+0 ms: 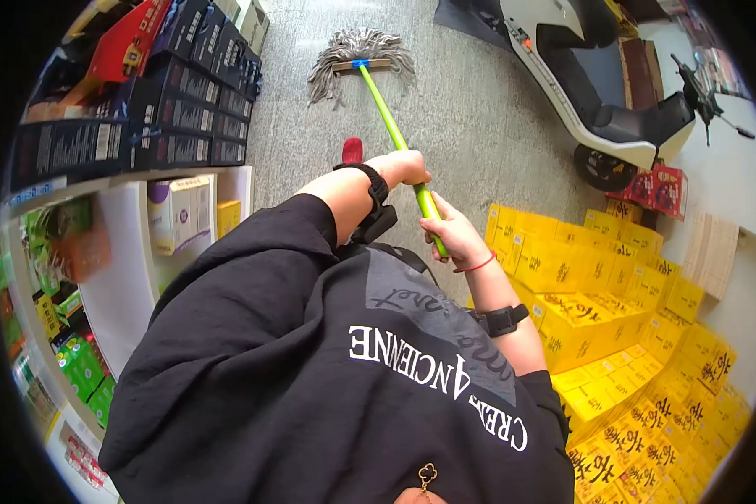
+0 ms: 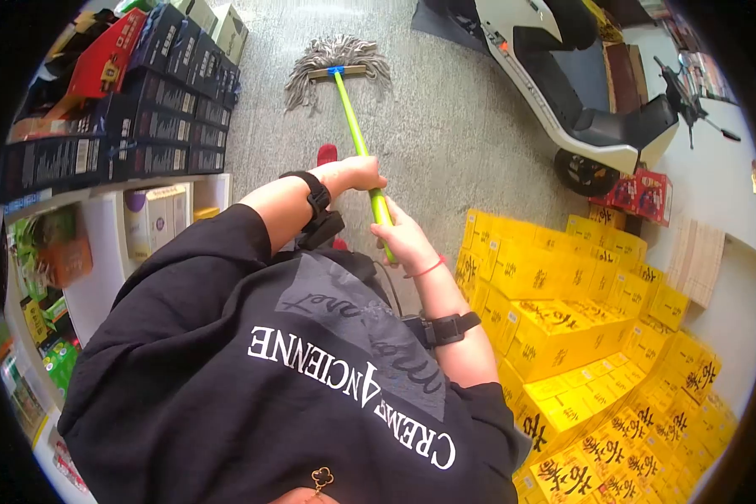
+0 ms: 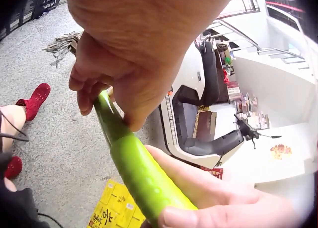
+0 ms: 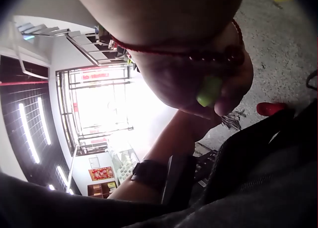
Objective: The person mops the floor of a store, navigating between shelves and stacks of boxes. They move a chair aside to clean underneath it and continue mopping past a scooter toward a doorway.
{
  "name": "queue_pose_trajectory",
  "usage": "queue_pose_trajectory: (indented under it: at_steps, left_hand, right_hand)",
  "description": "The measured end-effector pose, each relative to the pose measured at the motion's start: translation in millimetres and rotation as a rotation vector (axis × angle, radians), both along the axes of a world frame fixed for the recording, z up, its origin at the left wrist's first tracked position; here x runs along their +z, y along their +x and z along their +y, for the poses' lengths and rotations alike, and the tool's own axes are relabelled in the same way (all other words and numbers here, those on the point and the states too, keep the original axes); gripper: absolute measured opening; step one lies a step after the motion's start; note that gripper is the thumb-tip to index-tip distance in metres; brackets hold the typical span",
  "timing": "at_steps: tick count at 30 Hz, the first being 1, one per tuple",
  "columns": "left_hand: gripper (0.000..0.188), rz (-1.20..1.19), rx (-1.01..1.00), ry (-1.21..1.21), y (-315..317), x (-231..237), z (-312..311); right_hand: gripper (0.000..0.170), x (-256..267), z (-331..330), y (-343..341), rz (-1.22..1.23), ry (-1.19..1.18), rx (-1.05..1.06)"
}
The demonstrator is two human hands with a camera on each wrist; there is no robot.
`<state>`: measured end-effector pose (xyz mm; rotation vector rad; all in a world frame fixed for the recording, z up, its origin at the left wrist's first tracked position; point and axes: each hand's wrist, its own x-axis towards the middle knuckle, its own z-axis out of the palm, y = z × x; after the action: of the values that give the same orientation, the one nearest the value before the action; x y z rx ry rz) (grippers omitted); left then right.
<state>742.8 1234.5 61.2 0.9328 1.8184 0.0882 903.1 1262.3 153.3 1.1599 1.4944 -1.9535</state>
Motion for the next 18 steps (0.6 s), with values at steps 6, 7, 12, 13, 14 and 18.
queue_pose_trajectory:
  at_steps: [6,7,12,13,14,18]
  left_hand:
    - [0.043,-0.024,0.172,0.113,-125.3,-11.5,74.0]
    - [0.045,-0.030,0.204,0.122,-145.4,-17.1,85.4]
    - [0.047,-0.071,0.175,0.127,-226.4,-20.3,141.3]
    - [0.047,-0.069,0.153,0.138,-235.7,-27.2,151.7]
    - [0.048,-0.066,0.133,0.154,-244.3,-30.0,161.0]
    - [0.042,-0.149,0.204,0.105,-294.5,-33.3,207.2]
  right_hand:
    - [0.067,-2.2,95.1,-128.0,-0.034,-0.025,0.078]
    - [0.066,0.4,106.6,-150.8,-0.058,0.009,0.116]
    - [0.065,-4.4,168.1,-234.0,-0.022,0.078,0.133]
    - [0.065,-5.8,176.8,-243.5,-0.019,0.119,0.153]
    - [0.065,-2.9,187.0,-249.6,-0.015,0.118,0.160]
    - [0.066,-1.4,242.0,-298.5,-0.078,0.197,0.299]
